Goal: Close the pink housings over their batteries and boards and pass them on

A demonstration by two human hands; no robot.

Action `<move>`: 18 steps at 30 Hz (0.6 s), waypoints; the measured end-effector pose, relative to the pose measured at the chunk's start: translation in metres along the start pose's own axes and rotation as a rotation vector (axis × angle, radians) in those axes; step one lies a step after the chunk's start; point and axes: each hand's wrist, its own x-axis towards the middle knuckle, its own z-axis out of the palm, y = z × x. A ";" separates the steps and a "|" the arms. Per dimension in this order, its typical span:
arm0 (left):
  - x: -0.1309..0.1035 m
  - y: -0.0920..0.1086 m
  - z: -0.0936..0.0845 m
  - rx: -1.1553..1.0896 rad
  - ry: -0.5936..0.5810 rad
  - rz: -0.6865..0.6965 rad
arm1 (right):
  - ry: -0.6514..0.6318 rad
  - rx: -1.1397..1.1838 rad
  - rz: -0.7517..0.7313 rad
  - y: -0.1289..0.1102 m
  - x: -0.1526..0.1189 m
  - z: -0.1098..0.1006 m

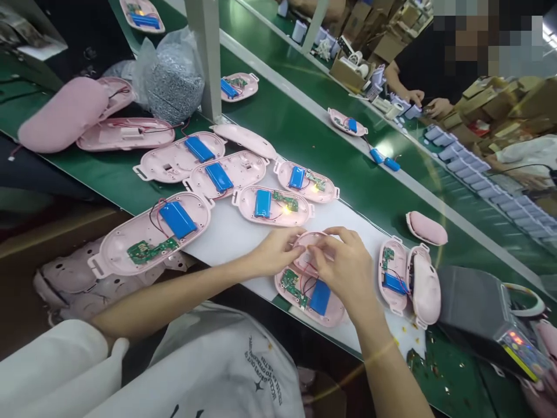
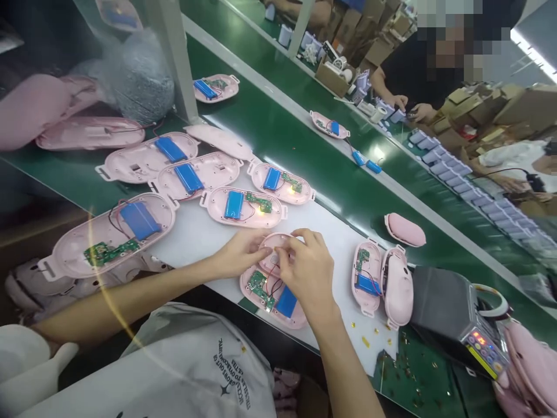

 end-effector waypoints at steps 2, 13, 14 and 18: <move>-0.001 -0.002 -0.001 0.036 0.012 0.009 | 0.034 -0.054 0.128 0.000 0.004 -0.002; -0.004 0.007 -0.001 0.333 -0.067 0.120 | -0.137 0.427 0.237 0.027 0.007 -0.024; -0.005 0.008 -0.001 0.373 -0.078 0.133 | -0.096 0.413 0.182 0.024 0.002 -0.025; -0.016 0.013 -0.008 0.516 -0.258 0.186 | 0.222 0.185 -0.132 0.002 -0.039 -0.025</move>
